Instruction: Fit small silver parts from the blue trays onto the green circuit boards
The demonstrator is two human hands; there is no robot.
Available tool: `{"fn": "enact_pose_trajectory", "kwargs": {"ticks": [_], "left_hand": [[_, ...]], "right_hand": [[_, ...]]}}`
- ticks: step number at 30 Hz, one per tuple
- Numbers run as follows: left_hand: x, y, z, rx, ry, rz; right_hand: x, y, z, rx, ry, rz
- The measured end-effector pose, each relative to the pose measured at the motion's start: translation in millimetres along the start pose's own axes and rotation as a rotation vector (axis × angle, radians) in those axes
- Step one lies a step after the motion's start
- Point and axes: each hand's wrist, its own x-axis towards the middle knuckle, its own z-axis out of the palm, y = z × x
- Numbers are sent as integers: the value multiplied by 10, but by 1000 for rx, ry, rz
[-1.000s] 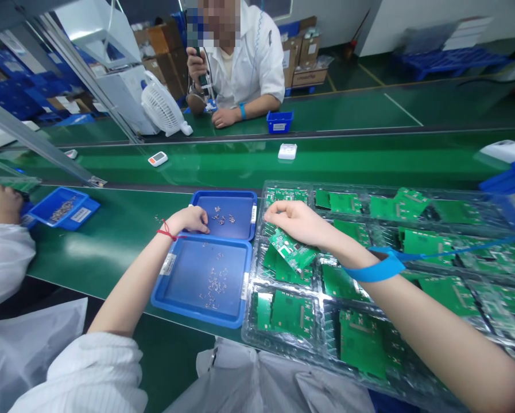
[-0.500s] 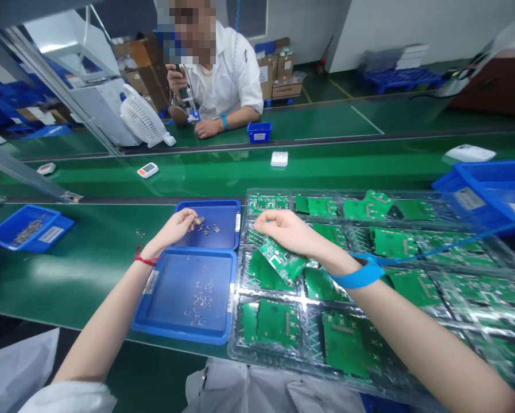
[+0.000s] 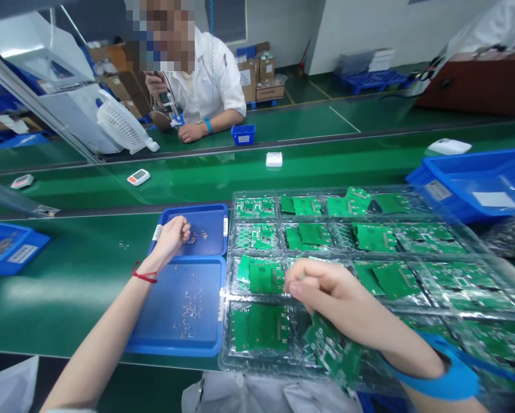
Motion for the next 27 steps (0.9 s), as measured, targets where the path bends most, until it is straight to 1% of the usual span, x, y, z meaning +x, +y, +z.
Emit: {"fn": "enact_pose_trajectory", "kwargs": {"ticks": [4,6,11,14,17,19,21,24,25,27], "left_hand": [[4,48,79,-55,19,-49],[19,76,120,-50,7,-74],[38,173,206,54,-107,-121],[26,228,220,119,-188,-101],[18,259,213,150,-232,-67],[15,274,208,147,-221,-41],[-2,298,209,120,-176,-6],[-127,368,246,17,-109,23],[-212,401,272,-35,-109,20],[-457,478,347,-141,-146,3]], "right_hand": [[-222,176,24,36,85,-29],[-297,227,36,43,117,-36],[-389,249,31,41,173,-31],[-387,235,20,52,184,-33],[-368,227,18,56,188,-52],[-360,235,20,60,187,-64],[-355,254,22,62,192,-65],[-318,293,37,59,226,-46],[-288,302,48,58,248,-37],[-193,306,83,54,326,-28]]}}
